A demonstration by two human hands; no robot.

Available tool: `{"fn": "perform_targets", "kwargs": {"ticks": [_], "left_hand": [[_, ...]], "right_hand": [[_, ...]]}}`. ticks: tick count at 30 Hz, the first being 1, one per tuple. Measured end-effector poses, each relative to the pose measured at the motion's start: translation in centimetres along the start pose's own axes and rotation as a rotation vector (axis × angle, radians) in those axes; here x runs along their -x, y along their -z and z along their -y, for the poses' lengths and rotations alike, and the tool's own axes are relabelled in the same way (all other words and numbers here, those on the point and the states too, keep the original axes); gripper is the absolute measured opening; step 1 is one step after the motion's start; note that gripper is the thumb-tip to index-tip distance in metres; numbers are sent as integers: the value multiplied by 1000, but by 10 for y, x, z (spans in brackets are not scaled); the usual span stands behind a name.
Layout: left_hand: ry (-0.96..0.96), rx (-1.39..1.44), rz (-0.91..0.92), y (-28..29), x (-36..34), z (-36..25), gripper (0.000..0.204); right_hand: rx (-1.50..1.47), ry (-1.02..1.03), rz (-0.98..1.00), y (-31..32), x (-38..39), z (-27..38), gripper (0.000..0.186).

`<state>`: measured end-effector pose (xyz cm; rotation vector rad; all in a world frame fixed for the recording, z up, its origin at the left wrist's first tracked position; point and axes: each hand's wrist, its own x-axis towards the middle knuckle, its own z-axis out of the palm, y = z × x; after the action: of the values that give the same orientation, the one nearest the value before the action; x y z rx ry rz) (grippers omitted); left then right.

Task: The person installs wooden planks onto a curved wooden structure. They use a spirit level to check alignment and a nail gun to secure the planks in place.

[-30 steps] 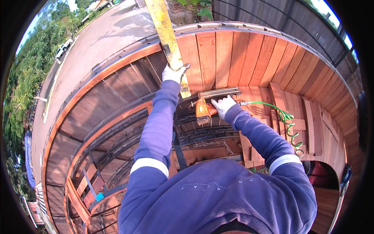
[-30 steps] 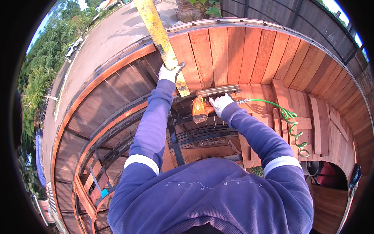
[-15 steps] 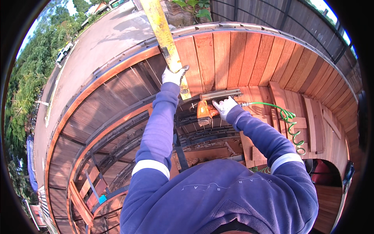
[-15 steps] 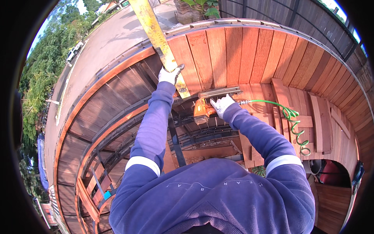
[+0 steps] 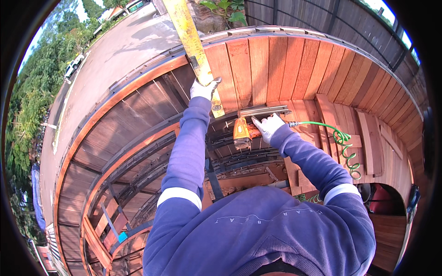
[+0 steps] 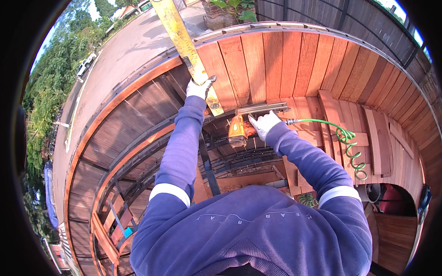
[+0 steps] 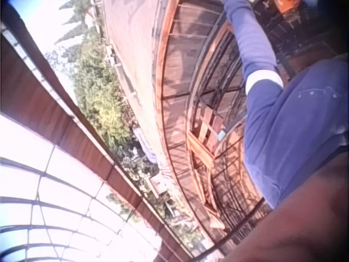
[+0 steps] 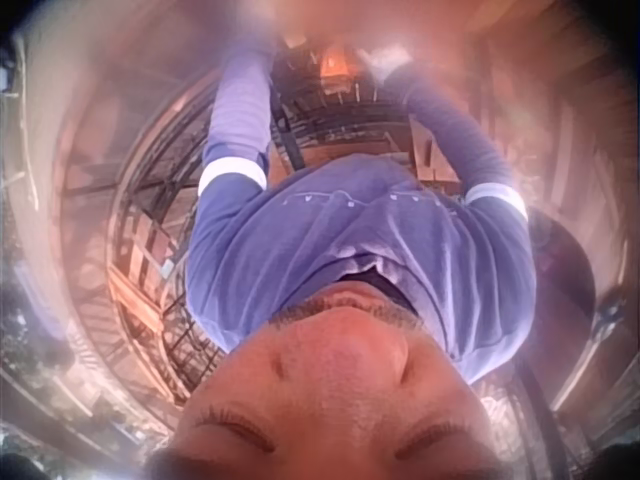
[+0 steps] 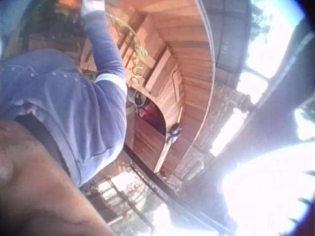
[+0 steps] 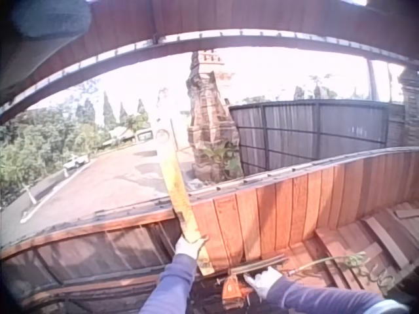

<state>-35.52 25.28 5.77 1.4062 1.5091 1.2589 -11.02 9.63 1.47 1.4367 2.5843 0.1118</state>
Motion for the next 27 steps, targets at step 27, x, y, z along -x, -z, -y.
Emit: {"fn": "perform_targets", "kwargs": {"ticks": [27], "left_hand": [[-179, 567, -223, 153, 165, -7, 31]], "right_hand": [[12, -605, 140, -17, 147, -97, 91]]}}
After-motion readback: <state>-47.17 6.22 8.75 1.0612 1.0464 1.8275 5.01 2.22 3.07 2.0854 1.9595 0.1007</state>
